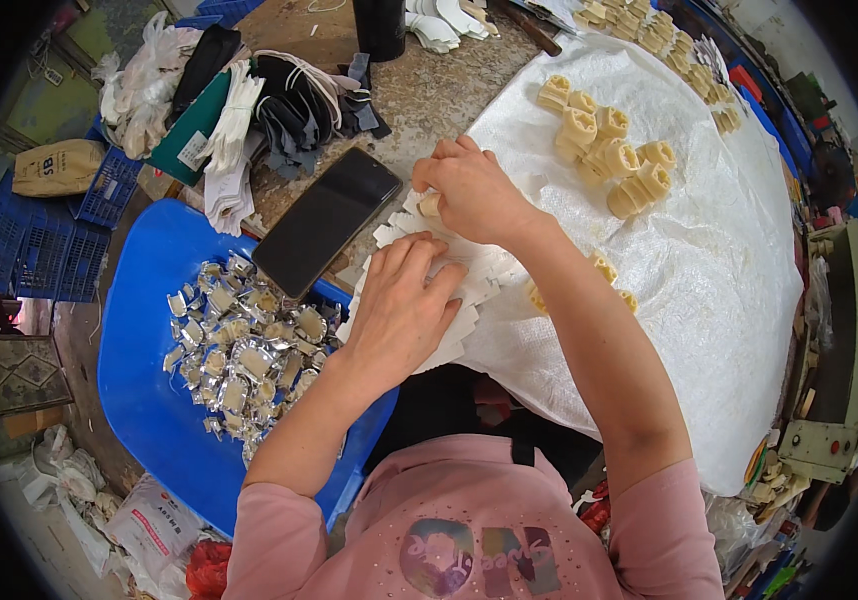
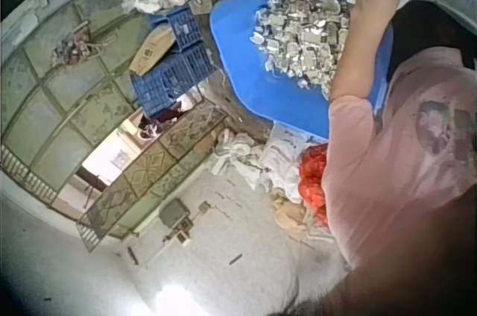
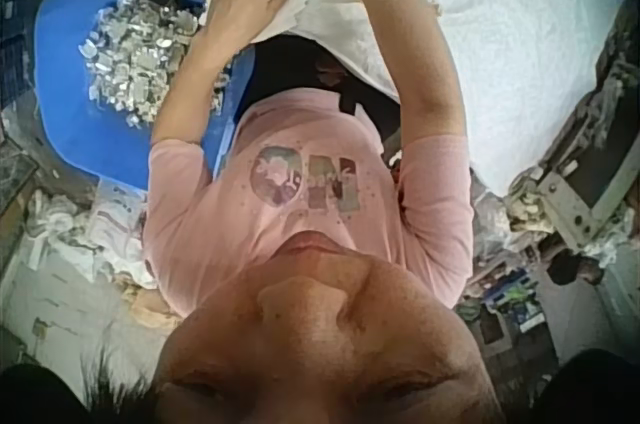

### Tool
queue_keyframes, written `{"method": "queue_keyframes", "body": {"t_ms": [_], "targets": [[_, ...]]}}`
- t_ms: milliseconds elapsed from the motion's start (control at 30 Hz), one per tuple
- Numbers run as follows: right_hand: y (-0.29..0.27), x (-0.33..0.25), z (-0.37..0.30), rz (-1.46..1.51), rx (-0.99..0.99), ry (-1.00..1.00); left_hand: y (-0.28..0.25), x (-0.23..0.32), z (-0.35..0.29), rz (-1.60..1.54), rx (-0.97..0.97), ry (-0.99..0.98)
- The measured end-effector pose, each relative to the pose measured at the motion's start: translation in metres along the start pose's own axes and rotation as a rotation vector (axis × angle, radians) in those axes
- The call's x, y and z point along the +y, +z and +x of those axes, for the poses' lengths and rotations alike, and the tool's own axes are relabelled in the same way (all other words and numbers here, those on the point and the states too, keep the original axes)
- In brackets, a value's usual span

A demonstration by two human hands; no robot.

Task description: The person is seen to be assembling shoe parts.

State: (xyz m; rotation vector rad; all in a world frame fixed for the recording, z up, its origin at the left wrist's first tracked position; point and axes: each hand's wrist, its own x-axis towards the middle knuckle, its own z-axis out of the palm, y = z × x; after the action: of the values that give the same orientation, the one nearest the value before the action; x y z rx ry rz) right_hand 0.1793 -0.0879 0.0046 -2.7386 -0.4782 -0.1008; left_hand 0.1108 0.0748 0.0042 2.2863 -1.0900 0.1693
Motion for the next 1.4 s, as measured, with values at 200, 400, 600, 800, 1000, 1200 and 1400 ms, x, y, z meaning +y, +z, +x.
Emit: {"method": "queue_keyframes", "body": {"t_ms": [200, 400, 600, 800, 1000, 1200, 1400], "targets": [[-0.001, 0.000, -0.007, 0.198, -0.041, -0.046, -0.003, -0.002, 0.006, -0.005, 0.045, -0.008], [-0.007, -0.003, -0.013, 0.228, 0.002, -0.066, 0.002, -0.005, 0.001, 0.082, 0.054, -0.006], [-0.028, -0.003, -0.017, 0.111, 0.008, -0.091, 0.004, -0.008, -0.003, 0.090, 0.079, -0.001], [-0.033, -0.009, -0.029, -0.181, -0.064, -0.141, 0.000, -0.012, -0.001, 0.101, 0.077, -0.016], [-0.026, -0.018, -0.034, -0.340, -0.074, -0.232, 0.001, -0.014, -0.002, 0.114, 0.082, -0.008], [-0.018, -0.039, -0.031, -0.556, -0.143, -0.298, 0.001, -0.011, -0.002, 0.127, 0.103, -0.011], [-0.013, -0.027, -0.034, -0.458, -0.057, -0.275, 0.003, -0.013, -0.006, 0.123, 0.124, -0.024]]}}
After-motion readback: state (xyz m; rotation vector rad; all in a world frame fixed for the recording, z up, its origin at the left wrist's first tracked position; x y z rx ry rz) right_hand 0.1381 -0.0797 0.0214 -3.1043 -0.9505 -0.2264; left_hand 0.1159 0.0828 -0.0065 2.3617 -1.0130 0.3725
